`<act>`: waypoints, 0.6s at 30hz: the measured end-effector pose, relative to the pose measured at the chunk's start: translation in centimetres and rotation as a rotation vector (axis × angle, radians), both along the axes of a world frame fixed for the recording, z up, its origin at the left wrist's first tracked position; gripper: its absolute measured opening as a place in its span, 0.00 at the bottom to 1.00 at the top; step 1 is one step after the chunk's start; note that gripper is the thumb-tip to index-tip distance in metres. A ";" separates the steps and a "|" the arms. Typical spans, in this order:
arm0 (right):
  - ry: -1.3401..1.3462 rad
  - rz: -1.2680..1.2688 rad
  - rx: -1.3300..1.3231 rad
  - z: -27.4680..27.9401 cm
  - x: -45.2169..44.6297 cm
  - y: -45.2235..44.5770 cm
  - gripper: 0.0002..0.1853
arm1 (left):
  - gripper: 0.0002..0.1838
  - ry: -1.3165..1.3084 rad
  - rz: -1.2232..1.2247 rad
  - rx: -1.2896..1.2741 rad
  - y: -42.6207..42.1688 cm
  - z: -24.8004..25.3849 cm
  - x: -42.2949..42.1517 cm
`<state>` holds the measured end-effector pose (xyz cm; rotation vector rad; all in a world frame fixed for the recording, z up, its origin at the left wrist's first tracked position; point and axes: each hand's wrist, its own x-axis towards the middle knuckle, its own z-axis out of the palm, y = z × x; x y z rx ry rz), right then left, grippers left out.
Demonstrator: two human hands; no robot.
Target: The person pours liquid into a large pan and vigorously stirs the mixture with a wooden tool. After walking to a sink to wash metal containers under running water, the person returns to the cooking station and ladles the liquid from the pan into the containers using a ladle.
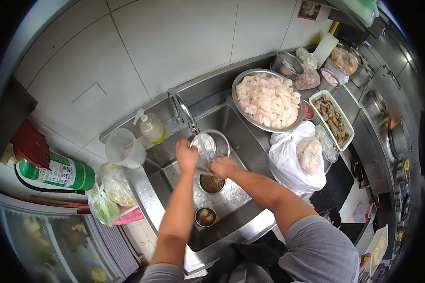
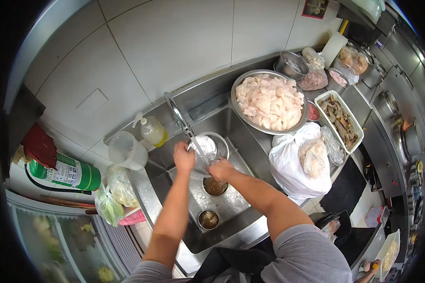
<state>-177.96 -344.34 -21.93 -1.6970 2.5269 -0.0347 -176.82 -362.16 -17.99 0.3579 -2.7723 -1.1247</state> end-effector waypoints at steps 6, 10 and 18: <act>-0.598 -0.338 0.023 2.5 4.5 -0.6 0.16 | 0.14 -0.039 0.185 0.207 1.6 -3.1 -0.7; -0.762 -0.764 -0.512 3.1 1.3 0.9 0.18 | 0.15 -0.106 0.190 0.220 2.5 -0.3 -1.2; -1.331 -0.856 -1.274 0.7 1.1 3.8 0.19 | 0.26 -0.350 -0.006 0.654 -1.8 -0.3 -1.5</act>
